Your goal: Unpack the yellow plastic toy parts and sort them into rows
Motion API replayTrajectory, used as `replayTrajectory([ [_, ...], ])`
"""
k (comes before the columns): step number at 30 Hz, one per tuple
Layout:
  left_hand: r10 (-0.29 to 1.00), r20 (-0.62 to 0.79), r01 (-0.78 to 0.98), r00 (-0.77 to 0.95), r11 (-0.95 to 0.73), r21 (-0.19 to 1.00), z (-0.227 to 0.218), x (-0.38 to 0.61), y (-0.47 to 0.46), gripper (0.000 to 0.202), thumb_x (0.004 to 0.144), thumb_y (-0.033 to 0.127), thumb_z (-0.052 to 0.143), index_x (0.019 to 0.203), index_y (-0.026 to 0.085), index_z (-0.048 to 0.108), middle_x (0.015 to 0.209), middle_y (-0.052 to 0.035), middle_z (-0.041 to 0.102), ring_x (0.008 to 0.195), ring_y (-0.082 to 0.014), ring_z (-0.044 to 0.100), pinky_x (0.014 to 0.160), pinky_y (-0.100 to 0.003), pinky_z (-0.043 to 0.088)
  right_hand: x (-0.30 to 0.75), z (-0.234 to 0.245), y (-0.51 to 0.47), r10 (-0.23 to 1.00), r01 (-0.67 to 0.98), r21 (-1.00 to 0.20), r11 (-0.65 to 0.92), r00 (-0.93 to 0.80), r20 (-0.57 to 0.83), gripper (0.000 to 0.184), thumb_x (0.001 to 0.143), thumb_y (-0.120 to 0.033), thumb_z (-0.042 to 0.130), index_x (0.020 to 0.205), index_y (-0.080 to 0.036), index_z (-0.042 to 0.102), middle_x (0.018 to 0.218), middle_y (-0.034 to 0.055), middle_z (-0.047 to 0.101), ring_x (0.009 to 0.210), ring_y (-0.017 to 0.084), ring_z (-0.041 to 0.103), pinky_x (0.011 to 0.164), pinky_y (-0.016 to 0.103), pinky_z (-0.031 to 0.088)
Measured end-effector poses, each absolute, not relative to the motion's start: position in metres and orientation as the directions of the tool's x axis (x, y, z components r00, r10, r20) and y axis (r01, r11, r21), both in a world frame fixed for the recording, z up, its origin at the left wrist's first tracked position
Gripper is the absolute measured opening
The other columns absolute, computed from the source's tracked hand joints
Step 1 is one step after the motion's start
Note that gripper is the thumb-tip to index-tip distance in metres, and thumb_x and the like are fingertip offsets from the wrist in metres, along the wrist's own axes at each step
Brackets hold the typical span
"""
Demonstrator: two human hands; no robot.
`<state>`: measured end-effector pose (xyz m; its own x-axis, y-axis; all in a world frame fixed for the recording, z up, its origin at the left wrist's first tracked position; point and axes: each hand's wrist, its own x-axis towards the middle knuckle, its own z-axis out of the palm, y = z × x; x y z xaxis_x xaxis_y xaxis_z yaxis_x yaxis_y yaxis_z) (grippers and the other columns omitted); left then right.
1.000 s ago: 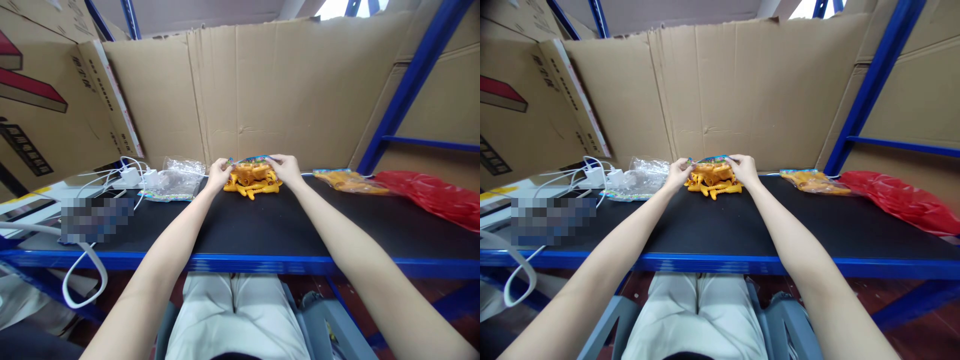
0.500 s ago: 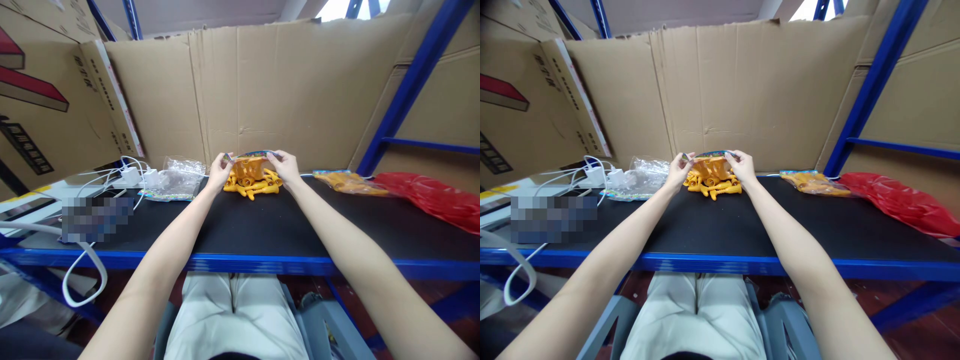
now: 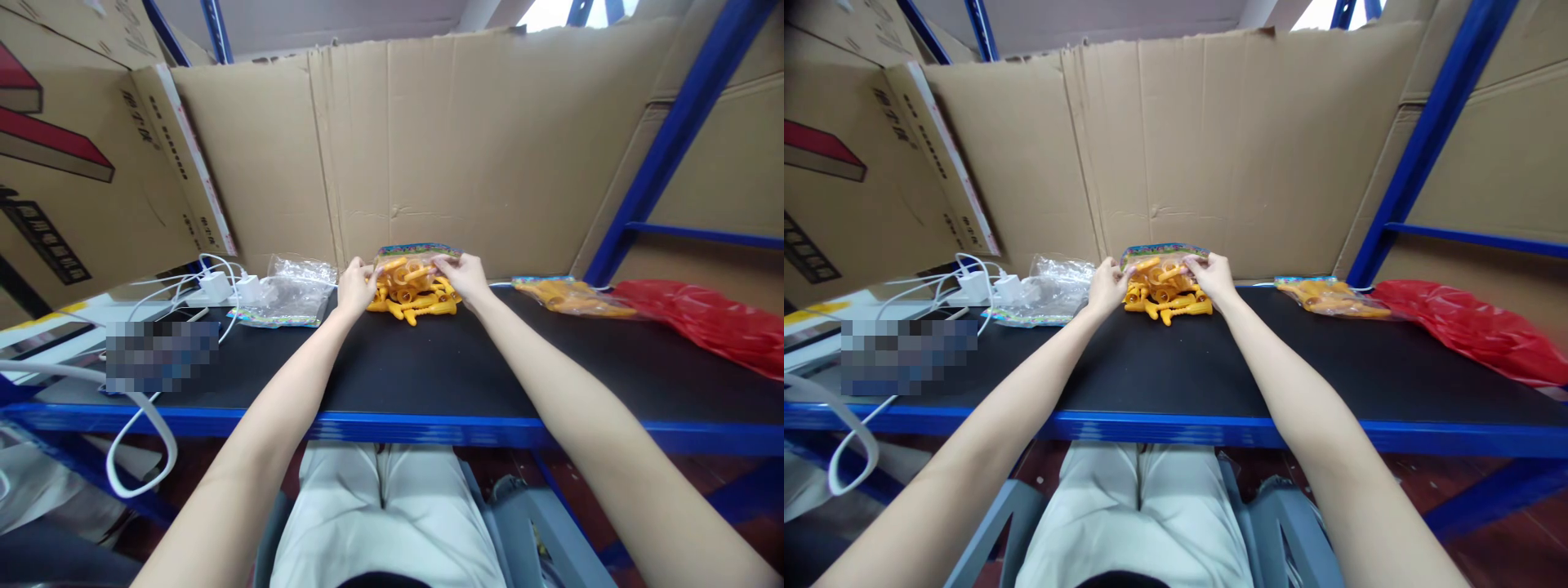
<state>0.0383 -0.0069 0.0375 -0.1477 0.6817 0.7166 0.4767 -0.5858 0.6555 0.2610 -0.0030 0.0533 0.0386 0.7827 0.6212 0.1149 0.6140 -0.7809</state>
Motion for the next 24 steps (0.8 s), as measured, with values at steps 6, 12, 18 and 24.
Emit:
replayTrajectory([
  [6, 0.847, 0.513, 0.206, -0.137, -0.483, 0.851, 0.038, 0.045, -0.004, 0.032, 0.078, 0.045, 0.063, 0.064, 0.016, 0.061, 0.056, -0.0018, 0.061, 0.066, -0.0182, 0.065, 0.058, -0.024, 0.049, 0.256, 0.058, -0.009, 0.680, 0.272, -0.660, 0.700, 0.029, 0.733, 0.047, 0.067, -0.066, 0.064, 0.072, -0.020, 0.061, 0.077, 0.0066, 0.069, 0.084, 0.023, 0.065, 0.083, 0.039, 0.051],
  [12, 0.861, 0.486, 0.046, -0.151, -0.485, 0.873, 0.042, 0.053, -0.008, 0.027, 0.076, 0.040, 0.067, 0.078, 0.013, 0.067, 0.068, -0.0027, 0.068, 0.073, -0.0173, 0.067, 0.064, -0.024, 0.053, 0.255, 0.062, -0.012, 0.631, 0.222, -0.622, 0.750, 0.041, 0.775, 0.049, 0.067, -0.069, 0.061, 0.074, -0.021, 0.059, 0.081, 0.0071, 0.067, 0.082, 0.023, 0.066, 0.078, 0.039, 0.054],
  [18, 0.909, 0.415, -0.024, -0.030, -0.415, 0.909, 0.040, 0.054, -0.014, 0.043, 0.080, 0.039, 0.064, 0.113, 0.011, 0.061, 0.084, -0.0064, 0.070, 0.061, -0.0126, 0.066, 0.055, -0.024, 0.055, 0.253, 0.057, -0.010, 0.755, 0.128, -0.750, 0.649, 0.014, 0.656, 0.045, 0.060, -0.058, 0.073, 0.080, -0.019, 0.061, 0.085, 0.0069, 0.069, 0.064, 0.020, 0.067, 0.065, 0.037, 0.056],
  [24, 0.928, 0.368, 0.084, -0.059, -0.362, 0.928, 0.032, 0.046, -0.001, 0.034, 0.083, 0.037, 0.061, 0.099, 0.008, 0.067, 0.065, -0.0057, 0.068, 0.060, -0.0161, 0.066, 0.059, -0.027, 0.054, 0.255, 0.055, -0.009, 0.771, 0.254, -0.745, 0.617, -0.006, 0.637, 0.037, 0.067, -0.056, 0.070, 0.068, -0.019, 0.061, 0.067, 0.0053, 0.068, 0.066, 0.022, 0.068, 0.072, 0.041, 0.055],
])
